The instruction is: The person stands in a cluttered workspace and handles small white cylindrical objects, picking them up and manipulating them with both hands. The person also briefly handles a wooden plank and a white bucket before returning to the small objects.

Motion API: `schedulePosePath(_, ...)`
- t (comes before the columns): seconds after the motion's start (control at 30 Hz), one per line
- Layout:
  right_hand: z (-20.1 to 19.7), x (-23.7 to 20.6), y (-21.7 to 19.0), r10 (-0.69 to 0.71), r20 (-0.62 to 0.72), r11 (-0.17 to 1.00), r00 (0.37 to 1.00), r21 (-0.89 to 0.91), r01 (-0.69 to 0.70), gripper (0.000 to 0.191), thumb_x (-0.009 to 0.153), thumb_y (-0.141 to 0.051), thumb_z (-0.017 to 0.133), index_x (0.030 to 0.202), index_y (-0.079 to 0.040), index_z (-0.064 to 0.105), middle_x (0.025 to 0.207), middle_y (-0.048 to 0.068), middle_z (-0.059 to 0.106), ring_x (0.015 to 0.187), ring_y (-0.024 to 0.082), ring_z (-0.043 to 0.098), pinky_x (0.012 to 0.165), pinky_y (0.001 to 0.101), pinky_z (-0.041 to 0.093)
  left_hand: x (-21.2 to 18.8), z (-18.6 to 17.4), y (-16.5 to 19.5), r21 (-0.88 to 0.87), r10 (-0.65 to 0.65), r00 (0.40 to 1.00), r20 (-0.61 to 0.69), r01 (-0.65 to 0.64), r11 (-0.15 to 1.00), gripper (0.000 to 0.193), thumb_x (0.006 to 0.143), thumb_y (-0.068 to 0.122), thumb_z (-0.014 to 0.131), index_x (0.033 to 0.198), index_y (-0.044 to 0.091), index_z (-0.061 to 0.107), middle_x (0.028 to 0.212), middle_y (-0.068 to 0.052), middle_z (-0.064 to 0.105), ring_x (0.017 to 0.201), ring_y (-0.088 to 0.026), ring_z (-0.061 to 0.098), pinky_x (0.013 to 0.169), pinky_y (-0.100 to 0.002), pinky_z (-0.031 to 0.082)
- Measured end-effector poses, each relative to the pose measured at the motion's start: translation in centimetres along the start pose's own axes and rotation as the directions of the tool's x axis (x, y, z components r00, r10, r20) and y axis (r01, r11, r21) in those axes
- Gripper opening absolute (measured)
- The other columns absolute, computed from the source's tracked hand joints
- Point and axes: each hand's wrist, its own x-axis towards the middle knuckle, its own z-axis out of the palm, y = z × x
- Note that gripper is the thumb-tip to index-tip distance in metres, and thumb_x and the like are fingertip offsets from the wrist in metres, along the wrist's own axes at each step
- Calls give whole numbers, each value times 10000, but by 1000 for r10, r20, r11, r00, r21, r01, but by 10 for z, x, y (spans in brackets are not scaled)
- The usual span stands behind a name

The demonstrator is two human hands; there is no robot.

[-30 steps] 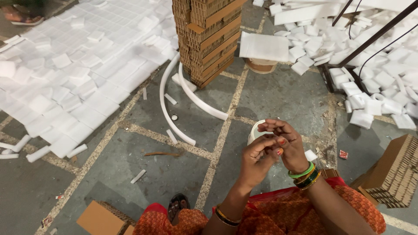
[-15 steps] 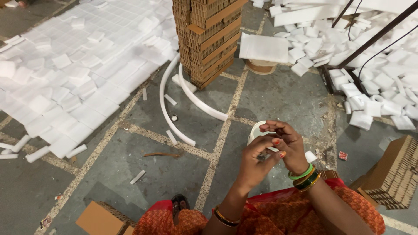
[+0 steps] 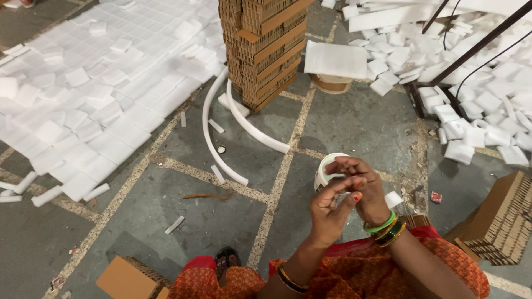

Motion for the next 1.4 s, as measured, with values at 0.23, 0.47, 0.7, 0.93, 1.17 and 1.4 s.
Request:
schedulePosePath(0.23,24,-7,4,-88,261,985,961,-120,122,732,877,-558,654,1371,-30,540,1246,101,676,1125,202,669,898,319,575,-7,1,-8,33,-32,999,-8,32,999,170,1057,175,632,1099,27,703,846,-130,716,697,-154,679,602,-279,525)
schedulePosePath(0.47,23,-34,29,-261,-77,726,962,-672,143,209,930,-175,736,1074,-54,644,985,76,725,875,177,737,763,300,582,-3,-11,-5,-308,-196,981,6,188,933,612,1122,438,466,616,98,423,489,-30,432,407,-120,447,476,-295,473)
schedulePosePath(0.7,6,-24,28,-328,261,420,908,-821,387,465,762,-109,723,1193,-23,573,1029,117,658,871,270,692,724,347,580,10,-31,10,-346,-463,883,73,458,819,545,1121,288,588,610,131,479,516,-4,451,428,-128,476,499,-320,479)
schedulePosePath(0.93,16,-8,9,-106,246,777,963,-584,235,465,934,-122,591,1382,-25,510,1294,110,638,1161,252,683,993,357,586,25,-48,25,-289,-329,943,43,327,900,403,1070,409,478,884,96,651,760,-93,683,682,-184,678,679,-332,556)
schedulePosePath(1.17,22,-7,-8,-126,120,829,985,-533,171,225,992,3,542,1196,9,636,1254,110,695,1127,200,689,984,320,554,32,-55,34,-176,79,961,-265,-129,976,299,1127,328,516,883,171,588,870,-102,692,809,-168,653,824,-367,563)
schedulePosePath(1.4,1,-27,28,-12,65,890,998,-455,40,157,1032,-70,591,945,19,688,953,76,740,787,119,612,715,268,519,31,-54,34,-38,156,980,-127,-162,986,475,1125,327,588,748,39,574,709,-78,613,605,-117,552,576,-288,458)
